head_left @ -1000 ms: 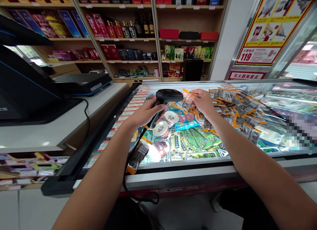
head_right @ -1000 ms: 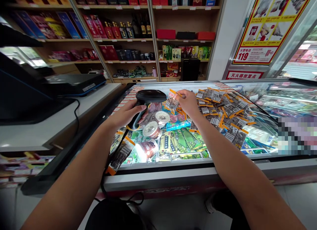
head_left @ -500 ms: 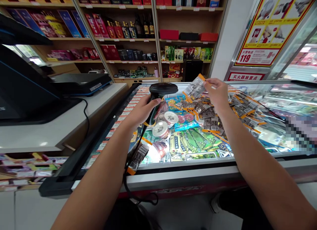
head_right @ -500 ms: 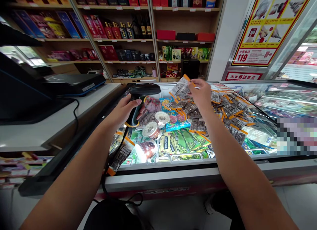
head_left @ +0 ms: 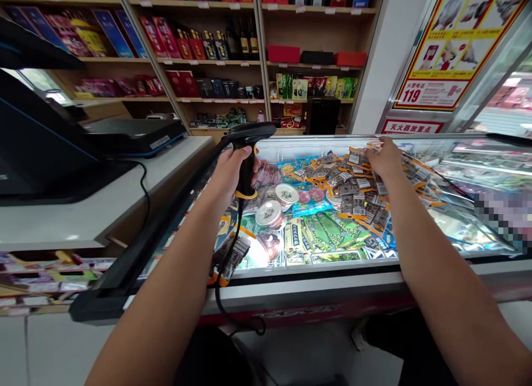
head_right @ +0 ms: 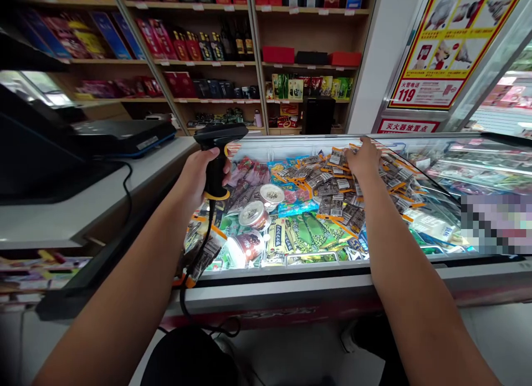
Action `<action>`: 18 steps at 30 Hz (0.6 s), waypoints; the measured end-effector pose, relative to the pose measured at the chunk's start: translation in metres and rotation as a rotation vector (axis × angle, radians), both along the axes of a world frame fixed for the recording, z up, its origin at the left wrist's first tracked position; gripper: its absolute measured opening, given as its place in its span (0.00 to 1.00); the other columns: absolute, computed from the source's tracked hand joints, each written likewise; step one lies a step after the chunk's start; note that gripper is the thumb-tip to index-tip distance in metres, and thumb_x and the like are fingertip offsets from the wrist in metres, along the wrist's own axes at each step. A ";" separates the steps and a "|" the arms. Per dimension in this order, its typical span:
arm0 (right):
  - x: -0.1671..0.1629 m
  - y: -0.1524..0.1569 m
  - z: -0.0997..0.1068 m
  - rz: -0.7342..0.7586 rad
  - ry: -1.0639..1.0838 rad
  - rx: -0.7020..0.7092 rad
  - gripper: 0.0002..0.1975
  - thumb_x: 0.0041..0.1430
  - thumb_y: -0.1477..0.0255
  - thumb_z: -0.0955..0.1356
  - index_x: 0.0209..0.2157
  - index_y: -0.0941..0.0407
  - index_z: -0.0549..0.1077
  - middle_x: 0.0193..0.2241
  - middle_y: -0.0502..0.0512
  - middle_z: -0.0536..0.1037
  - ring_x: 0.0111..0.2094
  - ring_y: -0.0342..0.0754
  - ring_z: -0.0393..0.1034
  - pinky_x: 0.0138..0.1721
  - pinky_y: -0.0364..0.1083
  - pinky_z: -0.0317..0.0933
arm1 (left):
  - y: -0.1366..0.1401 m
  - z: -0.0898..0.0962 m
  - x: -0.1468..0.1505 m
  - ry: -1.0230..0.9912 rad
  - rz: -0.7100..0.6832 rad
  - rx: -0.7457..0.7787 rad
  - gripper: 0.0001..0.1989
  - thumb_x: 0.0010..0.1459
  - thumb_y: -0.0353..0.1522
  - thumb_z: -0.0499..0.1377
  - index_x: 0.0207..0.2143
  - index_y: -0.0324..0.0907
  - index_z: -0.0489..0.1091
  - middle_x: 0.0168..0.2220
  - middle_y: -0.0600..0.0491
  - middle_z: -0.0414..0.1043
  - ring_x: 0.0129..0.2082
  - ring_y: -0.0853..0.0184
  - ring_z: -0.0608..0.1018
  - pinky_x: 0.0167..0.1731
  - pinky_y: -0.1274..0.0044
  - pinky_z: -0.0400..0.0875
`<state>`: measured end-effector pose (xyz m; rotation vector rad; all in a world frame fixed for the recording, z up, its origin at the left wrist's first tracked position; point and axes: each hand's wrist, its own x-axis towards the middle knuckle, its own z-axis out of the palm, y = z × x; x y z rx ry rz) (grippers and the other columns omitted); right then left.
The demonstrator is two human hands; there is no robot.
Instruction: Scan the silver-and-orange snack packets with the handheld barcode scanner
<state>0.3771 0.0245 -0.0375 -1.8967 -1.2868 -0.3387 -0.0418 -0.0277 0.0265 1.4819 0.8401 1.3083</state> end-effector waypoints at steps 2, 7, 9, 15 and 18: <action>-0.010 -0.002 0.002 -0.053 0.037 0.009 0.28 0.58 0.60 0.69 0.57 0.58 0.67 0.54 0.72 0.71 0.58 0.71 0.61 0.54 0.70 0.54 | 0.002 -0.001 -0.002 -0.007 0.014 -0.014 0.09 0.55 0.39 0.56 0.31 0.42 0.62 0.21 0.56 0.66 0.14 0.73 0.67 0.15 0.79 0.58; -0.023 -0.003 0.001 -0.054 0.052 0.126 0.20 0.62 0.62 0.64 0.52 0.56 0.70 0.53 0.67 0.70 0.58 0.67 0.59 0.55 0.68 0.53 | 0.005 -0.002 -0.004 -0.025 0.019 -0.021 0.09 0.55 0.38 0.57 0.31 0.42 0.62 0.21 0.57 0.66 0.14 0.72 0.67 0.15 0.78 0.58; -0.025 -0.006 0.002 -0.056 0.041 0.174 0.17 0.63 0.63 0.63 0.50 0.56 0.71 0.51 0.66 0.72 0.57 0.65 0.61 0.55 0.67 0.53 | 0.007 -0.004 -0.005 -0.031 0.010 -0.010 0.09 0.55 0.39 0.57 0.31 0.43 0.62 0.21 0.57 0.66 0.14 0.72 0.67 0.15 0.78 0.58; -0.051 -0.021 0.023 0.074 -0.005 0.363 0.12 0.63 0.69 0.63 0.46 0.54 0.72 0.49 0.62 0.74 0.55 0.59 0.65 0.57 0.63 0.55 | 0.009 -0.004 -0.012 -0.074 -0.001 0.018 0.12 0.57 0.42 0.58 0.32 0.42 0.62 0.21 0.56 0.67 0.14 0.72 0.68 0.14 0.78 0.57; -0.104 -0.034 0.033 0.396 0.104 0.336 0.11 0.65 0.69 0.62 0.45 0.54 0.72 0.43 0.59 0.77 0.46 0.54 0.72 0.49 0.57 0.64 | 0.009 0.000 -0.020 -0.117 0.019 0.014 0.15 0.58 0.44 0.59 0.31 0.42 0.62 0.21 0.57 0.67 0.13 0.73 0.67 0.14 0.79 0.57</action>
